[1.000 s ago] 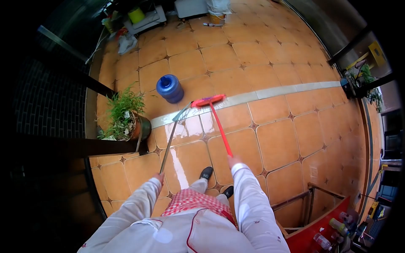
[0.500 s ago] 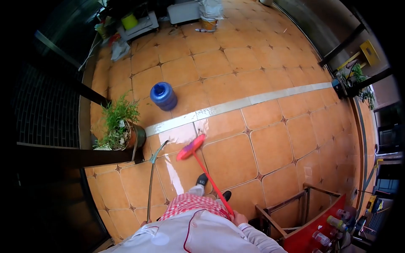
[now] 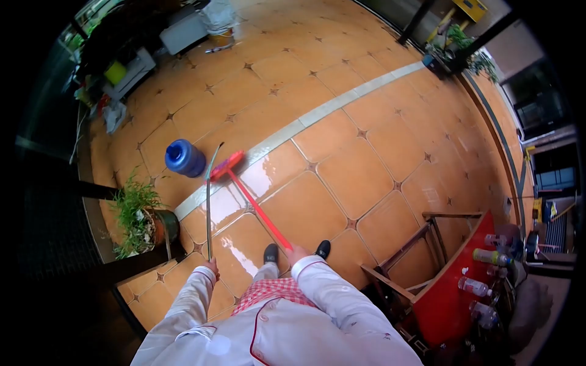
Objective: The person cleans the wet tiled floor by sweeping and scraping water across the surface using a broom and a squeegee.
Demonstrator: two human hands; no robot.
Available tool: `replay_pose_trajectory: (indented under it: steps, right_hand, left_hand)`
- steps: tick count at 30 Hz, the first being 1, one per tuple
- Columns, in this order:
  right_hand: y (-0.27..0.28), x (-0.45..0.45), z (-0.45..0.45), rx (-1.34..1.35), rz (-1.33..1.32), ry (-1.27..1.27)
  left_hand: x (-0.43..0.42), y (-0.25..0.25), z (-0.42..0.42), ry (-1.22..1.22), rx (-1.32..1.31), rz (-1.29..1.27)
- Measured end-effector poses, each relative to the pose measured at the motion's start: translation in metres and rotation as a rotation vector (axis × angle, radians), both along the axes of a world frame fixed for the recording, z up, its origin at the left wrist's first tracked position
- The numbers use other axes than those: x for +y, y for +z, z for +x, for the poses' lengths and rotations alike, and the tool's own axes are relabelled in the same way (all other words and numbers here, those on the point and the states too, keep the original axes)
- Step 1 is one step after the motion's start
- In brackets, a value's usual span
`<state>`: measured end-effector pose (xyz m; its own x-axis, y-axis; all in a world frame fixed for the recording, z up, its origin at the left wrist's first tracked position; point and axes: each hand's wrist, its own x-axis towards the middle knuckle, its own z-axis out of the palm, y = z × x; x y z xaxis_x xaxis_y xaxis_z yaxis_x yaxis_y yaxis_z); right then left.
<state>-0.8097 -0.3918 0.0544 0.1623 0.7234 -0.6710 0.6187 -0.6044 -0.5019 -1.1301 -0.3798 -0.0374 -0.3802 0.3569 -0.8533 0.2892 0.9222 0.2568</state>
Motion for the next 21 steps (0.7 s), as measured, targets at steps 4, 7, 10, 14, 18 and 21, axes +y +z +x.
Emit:
replay_pose_trajectory:
  steps: [4, 7, 10, 14, 18, 21]
  right_hand:
    - [-0.005, -0.109, 0.109, -0.068, 0.087, -0.137]
    - [0.035, -0.196, 0.17, -0.143, 0.038, -0.209]
    - [0.068, -0.27, 0.207, -0.186, -0.079, -0.301]
    - [0.059, -0.357, 0.244, -0.135, -0.107, -0.477]
    - [0.058, -0.358, 0.281, -0.148, -0.111, -0.427]
    - [0.031, -0.326, 0.311, -0.178, -0.091, -0.308]
  left_hand:
    - [-0.048, -0.013, 0.039, -0.501, 0.316, 0.231]
    - [-0.07, 0.041, 0.071, -0.789, 0.335, 0.22]
    - [-0.088, 0.069, 0.103, -0.903, 0.306, 0.082]
    - [-0.105, 0.049, 0.137, -1.082, 0.201, -0.114]
    - [-0.095, 0.045, 0.177, -1.102, 0.155, -0.181]
    - [-0.086, 0.031, 0.196, -1.026, 0.208, -0.157]
